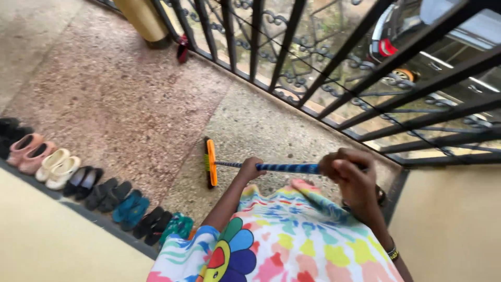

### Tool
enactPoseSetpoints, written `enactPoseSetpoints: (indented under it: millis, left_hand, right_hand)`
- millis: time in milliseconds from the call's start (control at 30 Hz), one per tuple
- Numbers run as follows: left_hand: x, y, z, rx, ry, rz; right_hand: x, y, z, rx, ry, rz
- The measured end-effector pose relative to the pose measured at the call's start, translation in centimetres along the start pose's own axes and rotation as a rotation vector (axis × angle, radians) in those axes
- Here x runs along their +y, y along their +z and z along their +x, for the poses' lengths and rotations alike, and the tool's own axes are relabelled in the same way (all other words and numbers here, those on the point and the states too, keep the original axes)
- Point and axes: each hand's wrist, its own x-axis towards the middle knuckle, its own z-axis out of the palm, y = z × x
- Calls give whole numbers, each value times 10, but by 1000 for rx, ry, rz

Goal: Sweeping the floor of an entryway/balcony and organizing shoes along the wall.

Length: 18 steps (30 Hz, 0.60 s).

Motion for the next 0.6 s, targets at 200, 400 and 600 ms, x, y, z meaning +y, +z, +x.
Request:
enactPoseSetpoints:
  millis: [200,400,600]
  left_hand:
    - [69,130,71,361,148,-30]
    - [200,159,136,368,592,-313]
    - [271,160,100,480,485,13]
  right_hand:
    - [-72,-43,-15,-278,-13,-280]
    - [-115,-86,-19,-694,-176,-774]
    - [-205,-111,-16,-788,-279,-504]
